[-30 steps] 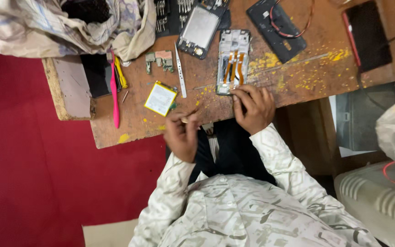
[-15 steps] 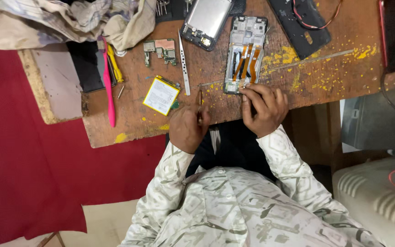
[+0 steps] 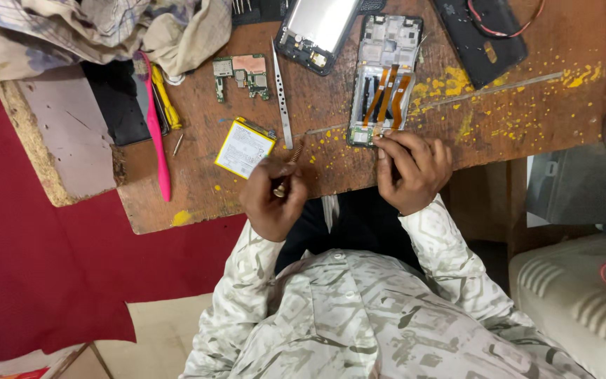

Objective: The person uses a screwdriver and tweezers to manipulate small components on a disassembled mobile phone motherboard. They carefully remove a small metal bracket and adjust ribbon cables within the device's chassis.

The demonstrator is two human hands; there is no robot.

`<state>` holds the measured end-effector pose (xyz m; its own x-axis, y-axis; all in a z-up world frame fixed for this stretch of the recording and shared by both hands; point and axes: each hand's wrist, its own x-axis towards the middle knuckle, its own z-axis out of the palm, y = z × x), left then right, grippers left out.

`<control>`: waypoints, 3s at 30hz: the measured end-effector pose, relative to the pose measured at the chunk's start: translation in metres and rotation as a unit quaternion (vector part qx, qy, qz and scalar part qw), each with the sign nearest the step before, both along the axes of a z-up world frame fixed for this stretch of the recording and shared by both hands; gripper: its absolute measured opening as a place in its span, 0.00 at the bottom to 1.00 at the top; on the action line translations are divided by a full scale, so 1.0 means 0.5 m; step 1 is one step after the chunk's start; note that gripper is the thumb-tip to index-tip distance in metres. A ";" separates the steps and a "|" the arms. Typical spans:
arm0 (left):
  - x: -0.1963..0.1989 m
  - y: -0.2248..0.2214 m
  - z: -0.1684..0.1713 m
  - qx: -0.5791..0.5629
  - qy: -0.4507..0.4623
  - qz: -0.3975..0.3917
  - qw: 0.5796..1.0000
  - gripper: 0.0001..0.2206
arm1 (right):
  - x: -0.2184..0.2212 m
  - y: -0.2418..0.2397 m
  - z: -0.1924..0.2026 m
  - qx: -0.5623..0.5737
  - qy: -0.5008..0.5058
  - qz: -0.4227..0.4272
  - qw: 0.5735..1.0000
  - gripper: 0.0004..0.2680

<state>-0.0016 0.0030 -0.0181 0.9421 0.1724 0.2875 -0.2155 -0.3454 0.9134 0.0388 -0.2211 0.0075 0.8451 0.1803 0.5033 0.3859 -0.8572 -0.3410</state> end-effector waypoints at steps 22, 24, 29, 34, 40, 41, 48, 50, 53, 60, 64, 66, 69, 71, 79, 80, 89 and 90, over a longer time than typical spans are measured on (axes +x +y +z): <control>0.014 -0.030 -0.027 0.108 -0.050 0.025 0.993 0.11 | 0.003 -0.016 0.004 0.027 0.060 0.043 0.997 0.05; 0.014 -0.029 -0.028 0.105 -0.043 0.023 0.993 0.11 | 0.002 -0.018 0.001 0.025 0.063 0.043 0.997 0.06; 0.013 -0.033 -0.031 0.108 -0.036 0.036 0.993 0.12 | 0.001 -0.018 -0.002 0.019 0.063 0.041 0.997 0.06; 0.014 -0.032 -0.027 0.128 -0.050 0.029 0.990 0.11 | -0.003 -0.021 -0.011 0.025 0.064 0.041 0.997 0.06; 0.014 -0.031 -0.023 0.124 -0.049 0.024 0.991 0.11 | -0.004 -0.023 -0.017 0.026 0.067 0.038 0.997 0.06; 0.014 -0.031 -0.022 0.126 -0.055 0.022 0.990 0.11 | -0.007 -0.026 -0.022 0.026 0.066 0.038 0.997 0.06; 0.014 -0.029 -0.018 0.090 -0.051 0.001 0.995 0.11 | -0.016 -0.041 -0.055 0.023 0.062 0.038 0.997 0.06; 0.013 -0.029 -0.017 0.089 -0.056 -0.002 0.995 0.11 | -0.014 -0.038 -0.048 0.022 0.061 0.039 0.997 0.06; 0.015 -0.032 -0.019 0.108 -0.032 0.019 0.993 0.11 | -0.008 -0.031 -0.031 0.025 0.060 0.043 0.997 0.06; 0.012 -0.029 -0.026 0.117 -0.029 0.013 0.993 0.11 | -0.010 -0.030 -0.031 0.021 0.058 0.037 0.997 0.06; 0.013 -0.029 -0.030 0.130 -0.033 0.009 0.991 0.11 | -0.005 -0.026 -0.023 0.024 0.058 0.036 0.997 0.07; 0.014 -0.027 -0.030 0.132 -0.036 0.007 0.991 0.11 | -0.003 -0.023 -0.018 0.024 0.055 0.038 0.997 0.08; 0.015 -0.024 -0.028 0.122 -0.038 -0.006 0.992 0.11 | -0.002 -0.020 -0.009 0.023 0.058 0.038 0.997 0.08; 0.016 -0.024 -0.026 0.106 -0.036 -0.015 0.994 0.11 | -0.002 -0.018 -0.003 0.025 0.066 0.036 0.997 0.08; 0.010 -0.028 -0.031 0.108 -0.031 0.010 0.994 0.11 | -0.003 -0.015 0.009 0.025 0.056 0.035 0.997 0.08; 0.008 -0.028 -0.032 0.103 -0.032 0.012 0.994 0.11 | -0.005 -0.017 0.007 0.026 0.057 0.037 0.997 0.08; 0.013 -0.039 -0.047 0.120 -0.067 0.069 0.988 0.10 | -0.022 -0.033 -0.006 0.032 0.044 0.040 0.998 0.09; 0.011 -0.039 -0.044 0.127 -0.085 0.061 0.986 0.09 | -0.025 -0.033 -0.005 0.032 0.040 0.038 0.998 0.09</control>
<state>0.0041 -0.0165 -0.0403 0.8534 0.1838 0.4878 -0.3009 -0.5905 0.7488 0.0265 -0.2374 0.0052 0.8677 0.2156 0.4479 0.4193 -0.8015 -0.4263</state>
